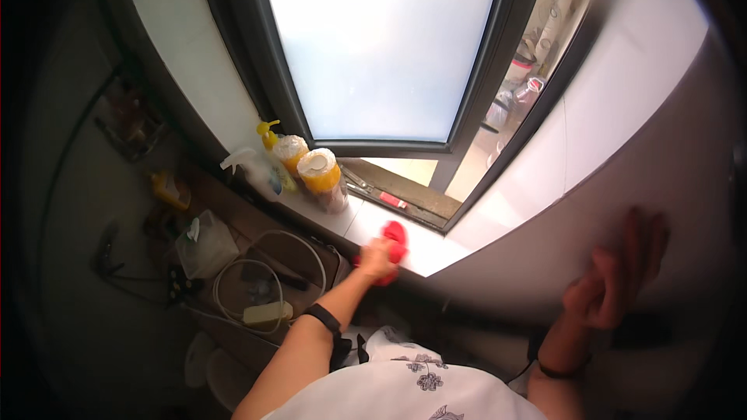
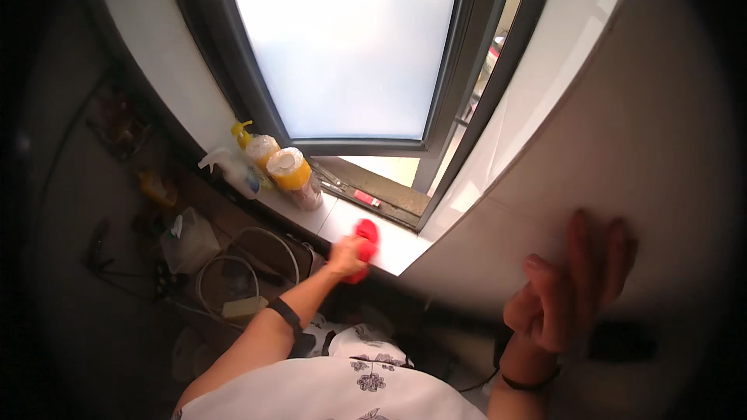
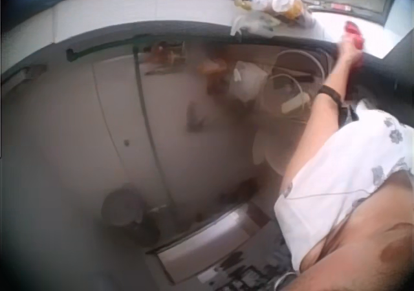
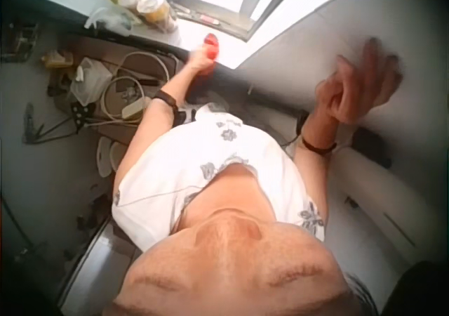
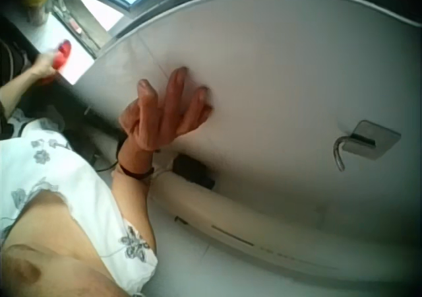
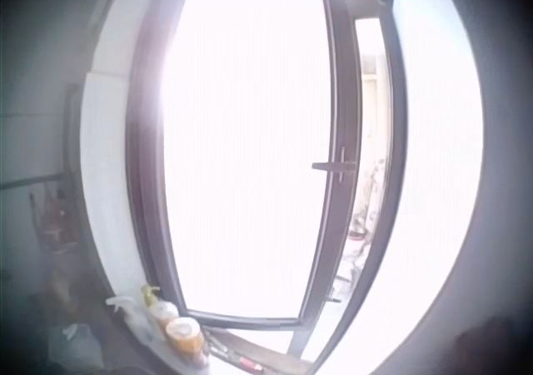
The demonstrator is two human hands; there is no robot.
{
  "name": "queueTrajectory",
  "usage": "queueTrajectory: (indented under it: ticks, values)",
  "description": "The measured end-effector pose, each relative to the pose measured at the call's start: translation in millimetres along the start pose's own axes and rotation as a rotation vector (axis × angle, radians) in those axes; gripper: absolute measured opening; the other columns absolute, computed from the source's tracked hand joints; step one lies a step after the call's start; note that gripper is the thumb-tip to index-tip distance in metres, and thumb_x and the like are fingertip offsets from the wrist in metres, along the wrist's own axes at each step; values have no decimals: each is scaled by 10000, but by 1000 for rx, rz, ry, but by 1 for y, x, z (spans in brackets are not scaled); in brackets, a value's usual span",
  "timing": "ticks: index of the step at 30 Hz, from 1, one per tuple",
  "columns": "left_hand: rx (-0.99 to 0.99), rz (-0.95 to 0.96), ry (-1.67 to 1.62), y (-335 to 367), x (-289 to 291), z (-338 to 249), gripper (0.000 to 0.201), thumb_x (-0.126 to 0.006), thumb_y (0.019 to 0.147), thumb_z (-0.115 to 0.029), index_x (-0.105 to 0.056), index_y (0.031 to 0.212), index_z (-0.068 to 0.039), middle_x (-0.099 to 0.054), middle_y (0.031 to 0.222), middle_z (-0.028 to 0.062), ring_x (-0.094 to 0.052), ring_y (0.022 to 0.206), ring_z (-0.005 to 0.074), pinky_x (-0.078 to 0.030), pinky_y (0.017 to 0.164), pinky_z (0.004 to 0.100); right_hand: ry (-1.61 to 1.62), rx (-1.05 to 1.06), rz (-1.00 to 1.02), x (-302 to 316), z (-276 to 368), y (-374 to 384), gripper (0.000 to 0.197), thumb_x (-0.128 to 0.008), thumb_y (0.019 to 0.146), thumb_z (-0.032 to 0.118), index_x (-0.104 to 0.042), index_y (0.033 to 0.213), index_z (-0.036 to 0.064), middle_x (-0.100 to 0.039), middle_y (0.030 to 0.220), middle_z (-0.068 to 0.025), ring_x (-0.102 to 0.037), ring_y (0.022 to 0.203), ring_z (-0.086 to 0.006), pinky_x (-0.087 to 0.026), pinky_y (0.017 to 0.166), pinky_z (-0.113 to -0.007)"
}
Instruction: The person wrings out a red cloth at the sink, then wipes the wall and window sill. They move bottles on the sill, wipe the wall again, and clean a power strip and cord before coiling it. The person then wipes a mop handle, moves a stool, and uses the mop to clean the floor and the side of a washing machine.
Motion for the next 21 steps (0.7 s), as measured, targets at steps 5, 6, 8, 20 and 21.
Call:
queueTrajectory:
  ticks: [5,6,8,20,21]
  values:
    - [-95,347,-284,-18,-36,-57,362,-677,616,-221,-631,962,-130,-633,961,141,-601,908,309,-471,804,398,531,16,248,-42,44,-45,168,-583,755,61,-605,913,111,-615,1069,-97,-586,965,-277,-390,934,-444]
    - [-40,496,-421,-22,-31,-51,371,-668,630,-214,-630,988,-124,-641,946,133,-613,882,271,-476,794,363,677,7,320,-59,63,-63,230,-639,706,28,-622,927,91,-617,1055,-103,-587,966,-263,-411,923,-427]
    - [32,655,-727,-31,-4,-39,369,-644,679,-144,-620,1044,-96,-648,939,91,-613,839,162,-478,776,281,920,-173,656,-103,99,-113,291,-693,696,101,-609,967,35,-595,1085,-139,-573,979,-300,-441,890,-386]
    - [-459,799,-587,-50,139,-87,665,-744,718,-358,-470,1232,-36,-552,1106,164,-511,1063,257,-412,911,366,1485,-1294,759,-184,176,-241,693,-755,659,77,-401,1254,66,-526,1158,-79,-507,1086,-184,-417,924,-331]
    - [-373,656,-380,-39,155,-69,629,-766,693,-351,-522,1178,-34,-584,1054,155,-542,1025,251,-431,887,366,1510,-1212,807,-182,176,-241,677,-736,650,49,-413,1245,61,-532,1151,-76,-504,1085,-169,-412,927,-314]
Point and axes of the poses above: each hand's wrist, its own y-axis towards the middle knuckle, its own x-axis out of the back of the hand, z = x × y, the point moved 6 cm from there along y, towards the middle knuckle
